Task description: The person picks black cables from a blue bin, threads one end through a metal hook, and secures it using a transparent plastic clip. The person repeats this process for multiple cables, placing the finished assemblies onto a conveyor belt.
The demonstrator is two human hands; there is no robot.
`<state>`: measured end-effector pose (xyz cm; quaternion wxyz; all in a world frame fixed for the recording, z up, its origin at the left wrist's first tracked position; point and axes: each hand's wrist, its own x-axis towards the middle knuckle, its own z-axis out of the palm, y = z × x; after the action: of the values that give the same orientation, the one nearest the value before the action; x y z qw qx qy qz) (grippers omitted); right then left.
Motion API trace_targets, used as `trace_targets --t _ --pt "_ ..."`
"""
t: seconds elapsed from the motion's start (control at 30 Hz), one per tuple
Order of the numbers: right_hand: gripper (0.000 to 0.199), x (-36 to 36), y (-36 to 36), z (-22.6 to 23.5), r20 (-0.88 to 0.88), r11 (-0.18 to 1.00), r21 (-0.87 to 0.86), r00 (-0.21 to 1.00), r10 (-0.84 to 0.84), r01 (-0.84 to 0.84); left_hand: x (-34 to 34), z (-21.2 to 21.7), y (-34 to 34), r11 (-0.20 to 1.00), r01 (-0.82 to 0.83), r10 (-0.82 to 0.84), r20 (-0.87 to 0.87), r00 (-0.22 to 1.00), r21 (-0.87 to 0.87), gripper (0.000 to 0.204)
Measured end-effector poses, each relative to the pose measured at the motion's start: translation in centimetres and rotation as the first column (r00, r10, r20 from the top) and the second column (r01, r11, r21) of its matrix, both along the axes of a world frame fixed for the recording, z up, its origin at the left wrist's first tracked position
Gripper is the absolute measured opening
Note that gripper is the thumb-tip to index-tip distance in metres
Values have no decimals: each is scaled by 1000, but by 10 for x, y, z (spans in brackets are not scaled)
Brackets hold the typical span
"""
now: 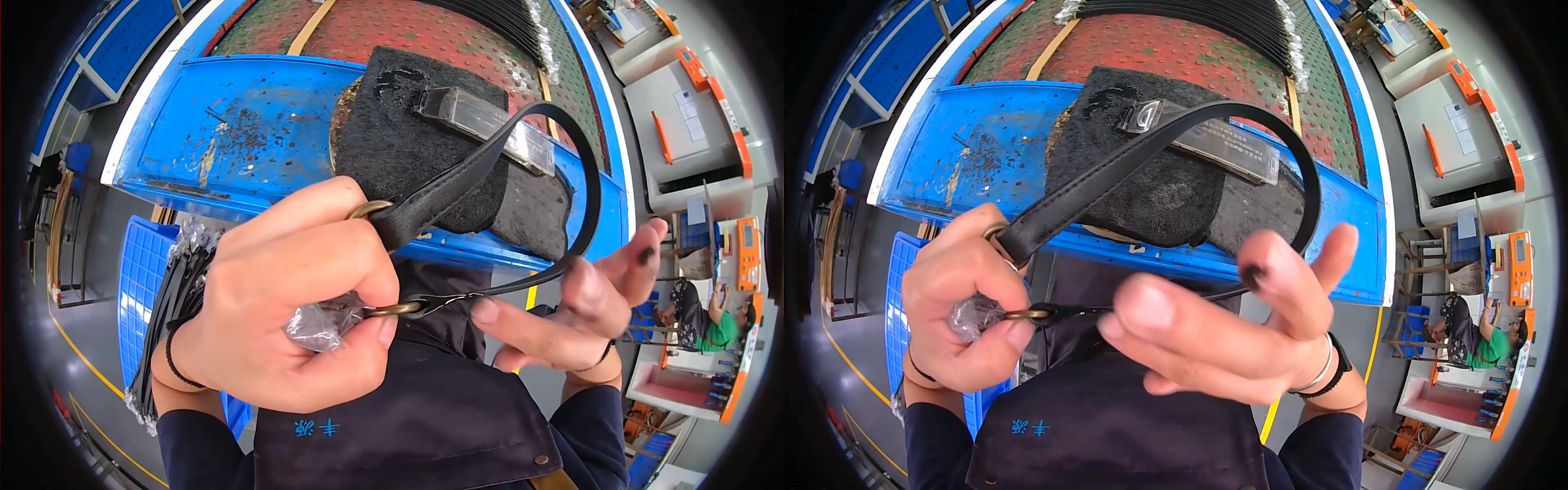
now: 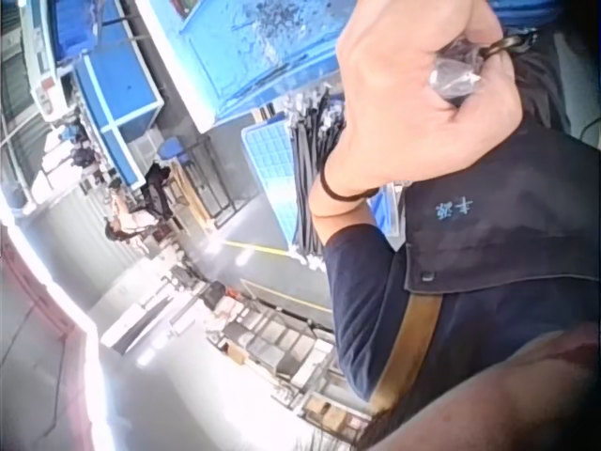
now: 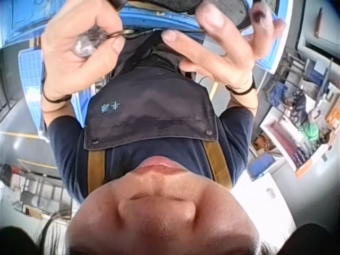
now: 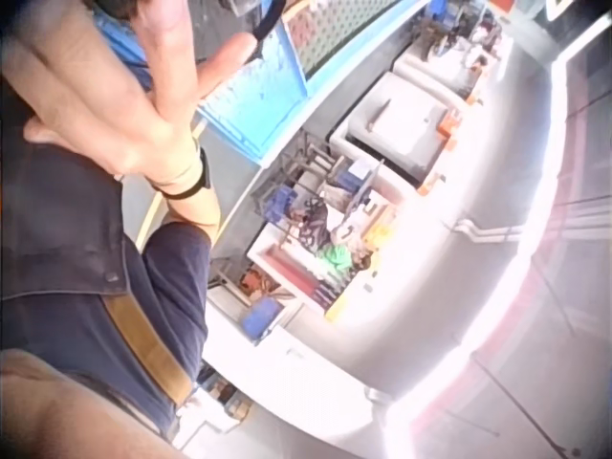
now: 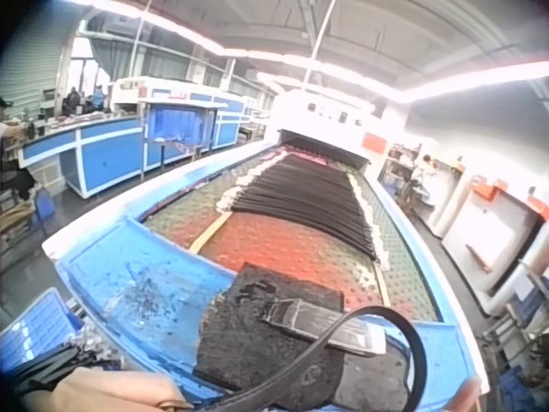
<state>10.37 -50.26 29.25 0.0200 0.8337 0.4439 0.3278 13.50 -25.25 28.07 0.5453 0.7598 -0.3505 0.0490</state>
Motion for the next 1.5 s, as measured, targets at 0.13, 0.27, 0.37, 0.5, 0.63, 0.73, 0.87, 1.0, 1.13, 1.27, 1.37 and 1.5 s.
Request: trace_targets --t 0.13,0.27,0.37,0.5,0.63,0.73,0.87,1.0,1.13,1.27,1.37,1.5 --pt "32 -3 -18 -20 144 910 384 984 107 -155 3 -4 1 1000 -17 16 63 998 23 16" --pt "37 -20 -51 -50 -122 907 388 984 -127 165 2 -3 8 992 -79 51 257 965 100 17" --pt "28 -15 -52 -69 -373 830 244 838 -397 502 -2 -12 8 987 -128 88 349 933 92 19" --pt "21 -16 -63 -84 -465 779 68 710 -529 624 0 -17 8 993 -89 51 403 914 76 21" --pt "37 -25 -57 -51 -452 799 364 841 -298 479 1 -15 3 990 -65 11 395 919 122 20" --pt "42 -30 -40 -29 -373 846 471 925 -67 251 0 -13 -1 989 -52 -9 398 917 141 19" --pt "46 -12 -9 -13 -405 925 331 913 -38 185 -1 -10 -3 988 -16 -47 395 918 157 19" --pt "52 -2 -2 -14 -383 957 277 923 31 83 0 -9 -3 990 11 -68 411 909 142 19" --pt "53 -1 3 -14 -378 965 253 925 29 73 1 -11 -2 991 11 -65 418 906 130 19" --pt "54 0 2 -16 -371 960 256 929 -9 111 0 -11 -2 993 1 -47 385 922 119 19" --pt "52 2 -3 -17 -320 935 327 947 -30 140 0 -12 -2 994 -10 -30 370 929 107 19" --pt "51 -6 -16 -34 -144 823 562 990 1 81 1 -13 1 996 -25 -7 339 941 90 18"
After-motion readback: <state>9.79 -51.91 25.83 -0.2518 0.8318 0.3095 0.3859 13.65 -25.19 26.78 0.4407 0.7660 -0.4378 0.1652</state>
